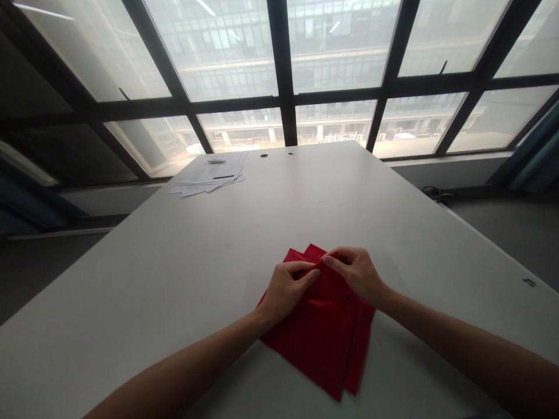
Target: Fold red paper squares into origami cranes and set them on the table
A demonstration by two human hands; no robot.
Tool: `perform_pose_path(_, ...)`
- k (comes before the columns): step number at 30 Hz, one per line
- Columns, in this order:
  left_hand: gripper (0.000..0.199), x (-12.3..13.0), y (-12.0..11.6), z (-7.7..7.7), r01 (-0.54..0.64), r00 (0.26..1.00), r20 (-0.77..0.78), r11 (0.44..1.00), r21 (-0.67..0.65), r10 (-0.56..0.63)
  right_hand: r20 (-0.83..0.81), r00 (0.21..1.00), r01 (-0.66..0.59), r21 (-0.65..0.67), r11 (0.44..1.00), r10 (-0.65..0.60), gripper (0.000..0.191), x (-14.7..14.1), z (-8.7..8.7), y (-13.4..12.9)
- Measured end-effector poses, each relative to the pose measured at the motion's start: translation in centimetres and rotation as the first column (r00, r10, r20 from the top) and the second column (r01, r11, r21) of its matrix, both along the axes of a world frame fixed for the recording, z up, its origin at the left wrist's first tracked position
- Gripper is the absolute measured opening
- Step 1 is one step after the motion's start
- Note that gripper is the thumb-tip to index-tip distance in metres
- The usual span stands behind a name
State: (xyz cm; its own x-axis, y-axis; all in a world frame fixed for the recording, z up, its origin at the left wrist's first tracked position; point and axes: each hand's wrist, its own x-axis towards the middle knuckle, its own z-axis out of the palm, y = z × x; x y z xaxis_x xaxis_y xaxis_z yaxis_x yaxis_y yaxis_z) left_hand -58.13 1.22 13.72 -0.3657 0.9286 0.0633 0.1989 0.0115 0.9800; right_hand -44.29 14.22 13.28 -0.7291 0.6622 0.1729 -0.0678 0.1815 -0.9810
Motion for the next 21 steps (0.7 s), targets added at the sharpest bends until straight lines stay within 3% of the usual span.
perform_pose_path(8,0.028,0.03,-0.12,0.12,-0.084,0.996,-0.001,0.995,0.045,0.084,-0.107,0.991,0.089,0.028,0.996,-0.085,0.024,0.31,0.05,0.18)
perform_pose_path(17,0.019,0.26,-0.12,0.04,-0.128,0.991,-0.015,0.988,0.089,0.13,-0.123,0.989,0.082,0.022,0.996,-0.078,0.022,0.31,-0.16,0.16)
perform_pose_path(21,0.018,0.29,-0.18,0.18,-0.136,0.99,-0.025,0.987,0.09,0.138,-0.127,0.991,0.038,-0.056,0.998,-0.045,0.024,0.25,-0.19,0.09)
